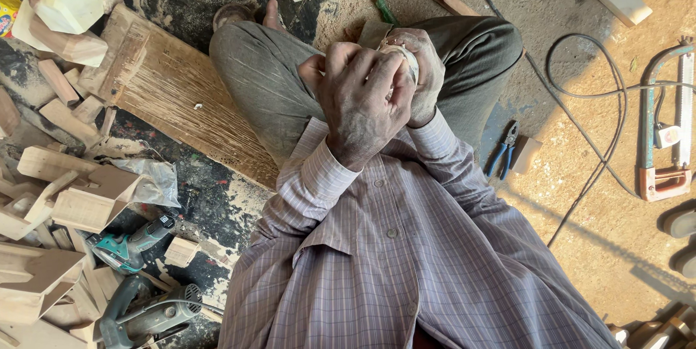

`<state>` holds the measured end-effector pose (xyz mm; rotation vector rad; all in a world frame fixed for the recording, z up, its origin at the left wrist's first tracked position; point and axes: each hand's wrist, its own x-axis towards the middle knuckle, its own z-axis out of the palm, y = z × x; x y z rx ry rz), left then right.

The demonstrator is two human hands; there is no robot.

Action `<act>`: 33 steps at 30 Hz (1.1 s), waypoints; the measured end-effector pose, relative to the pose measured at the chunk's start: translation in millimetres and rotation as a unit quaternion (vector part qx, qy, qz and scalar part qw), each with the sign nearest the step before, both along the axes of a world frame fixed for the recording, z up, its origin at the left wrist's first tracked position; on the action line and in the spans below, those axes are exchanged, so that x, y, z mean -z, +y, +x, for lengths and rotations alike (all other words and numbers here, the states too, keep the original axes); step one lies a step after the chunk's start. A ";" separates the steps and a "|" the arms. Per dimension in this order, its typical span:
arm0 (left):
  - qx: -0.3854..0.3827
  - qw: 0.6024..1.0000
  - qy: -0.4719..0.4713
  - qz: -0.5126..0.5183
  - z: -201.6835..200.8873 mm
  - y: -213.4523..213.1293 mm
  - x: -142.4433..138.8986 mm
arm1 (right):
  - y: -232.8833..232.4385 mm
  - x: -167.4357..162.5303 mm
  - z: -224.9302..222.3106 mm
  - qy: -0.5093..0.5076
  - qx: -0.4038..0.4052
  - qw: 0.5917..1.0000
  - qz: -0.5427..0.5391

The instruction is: The person sits on the workshop floor holding a small carved wooden piece and repeatedly presses and rubs a white paste-like material into and around it by hand, turning the piece over to work different sides. They occasionally reach toward nearby wood scraps before resuming working the piece in their lap.

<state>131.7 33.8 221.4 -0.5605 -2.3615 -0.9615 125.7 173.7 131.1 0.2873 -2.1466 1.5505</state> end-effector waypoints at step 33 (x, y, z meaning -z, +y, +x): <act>0.063 0.995 -0.071 -0.041 -7.5 21.0 12.6 | -8.4 23.6 5.8 -0.018 0.008 0.995 -0.101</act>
